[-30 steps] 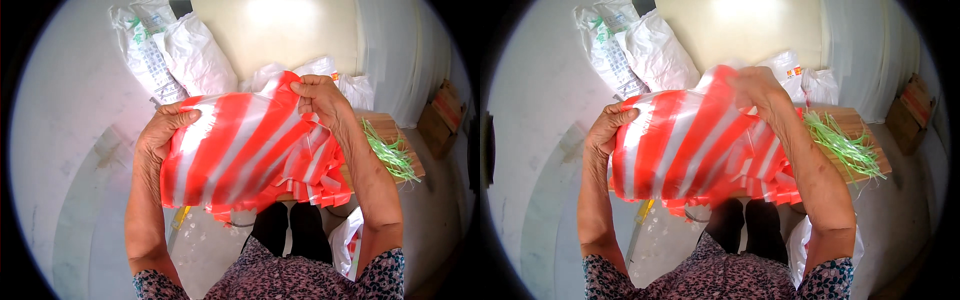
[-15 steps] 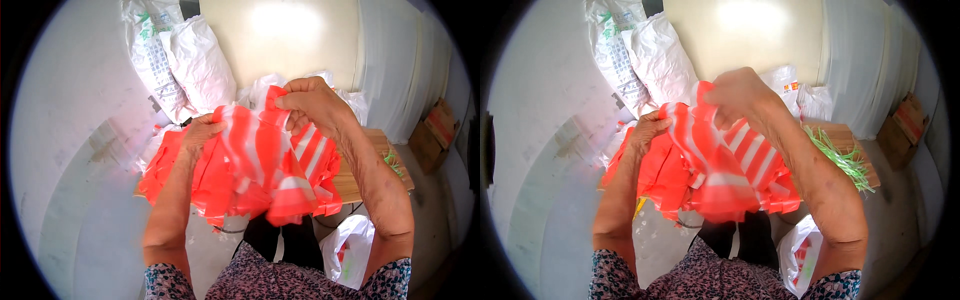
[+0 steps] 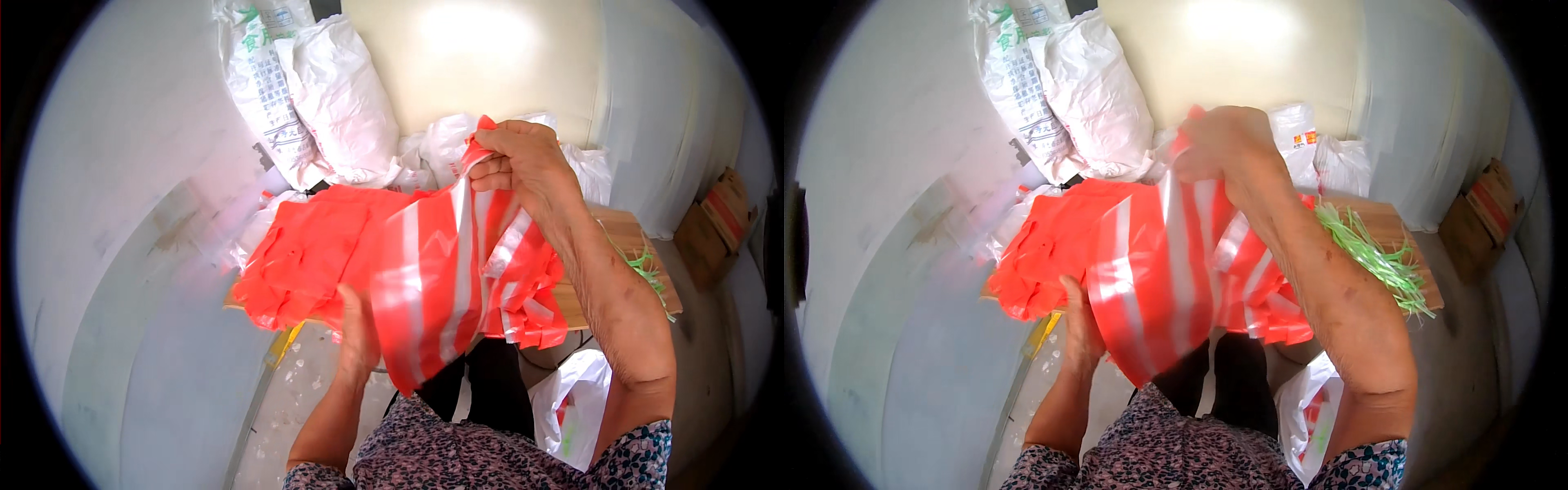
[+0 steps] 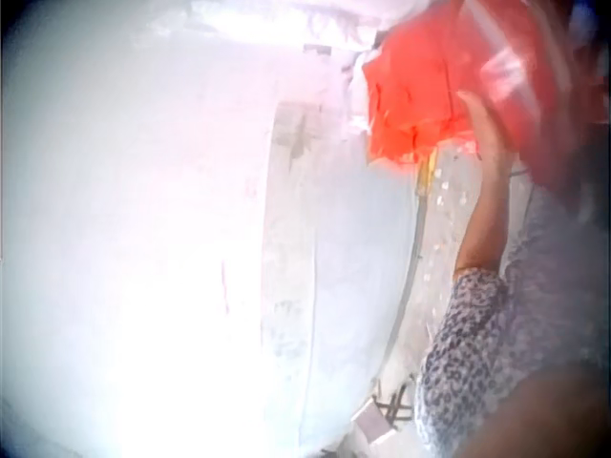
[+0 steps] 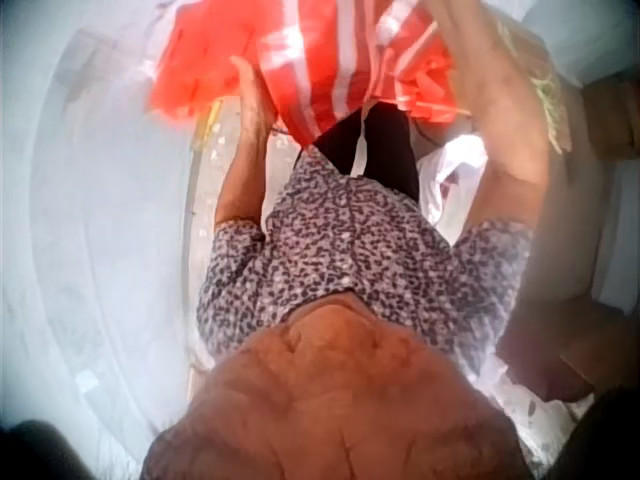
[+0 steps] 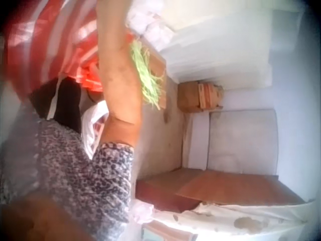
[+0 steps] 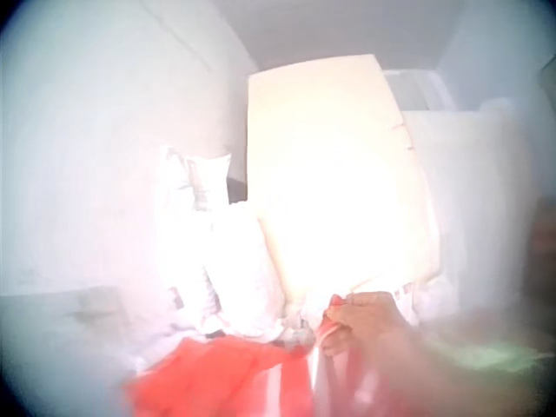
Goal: The person folds plastic bags into compact rectangular bundles, ties each bundle with a plastic string, and places a tied bundle into a large bag.
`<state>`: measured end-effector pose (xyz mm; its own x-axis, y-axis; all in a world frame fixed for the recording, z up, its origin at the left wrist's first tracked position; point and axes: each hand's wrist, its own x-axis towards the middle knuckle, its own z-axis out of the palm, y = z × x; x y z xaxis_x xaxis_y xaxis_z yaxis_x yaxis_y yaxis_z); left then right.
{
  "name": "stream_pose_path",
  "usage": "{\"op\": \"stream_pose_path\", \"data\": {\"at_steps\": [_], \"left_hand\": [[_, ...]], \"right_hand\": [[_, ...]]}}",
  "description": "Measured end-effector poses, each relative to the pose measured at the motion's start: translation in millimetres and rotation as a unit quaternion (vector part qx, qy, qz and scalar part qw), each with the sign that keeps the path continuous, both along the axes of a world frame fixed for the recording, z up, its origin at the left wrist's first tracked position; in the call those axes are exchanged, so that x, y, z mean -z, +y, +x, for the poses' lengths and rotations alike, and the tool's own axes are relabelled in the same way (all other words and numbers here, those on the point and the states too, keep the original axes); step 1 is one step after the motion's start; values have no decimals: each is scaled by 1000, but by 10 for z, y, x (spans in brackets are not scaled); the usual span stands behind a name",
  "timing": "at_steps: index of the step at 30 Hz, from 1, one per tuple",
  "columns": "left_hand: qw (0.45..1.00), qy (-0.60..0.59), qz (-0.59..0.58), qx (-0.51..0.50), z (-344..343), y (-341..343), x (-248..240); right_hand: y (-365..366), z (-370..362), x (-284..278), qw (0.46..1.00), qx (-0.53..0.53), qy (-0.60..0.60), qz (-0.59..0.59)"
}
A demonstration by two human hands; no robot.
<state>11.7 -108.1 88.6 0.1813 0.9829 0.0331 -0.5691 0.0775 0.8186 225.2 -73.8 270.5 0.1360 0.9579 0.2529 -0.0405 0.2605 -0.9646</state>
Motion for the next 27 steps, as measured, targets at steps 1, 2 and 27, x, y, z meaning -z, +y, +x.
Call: {"op": "stream_pose_path", "data": {"at_steps": [1, 2, 27], "left_hand": [[998, 41, -53, -17, 72, -65, -61], [998, 41, -53, -21, 48, -50, -53], [810, 313, 324, -375, 216, -49, 67]], "right_hand": [[14, -11, 15, 1000, 13, 13, 6], [7, -40, 23, 999, 27, 27, 13], [210, -140, 378, 989, 63, 135, 21]]}}
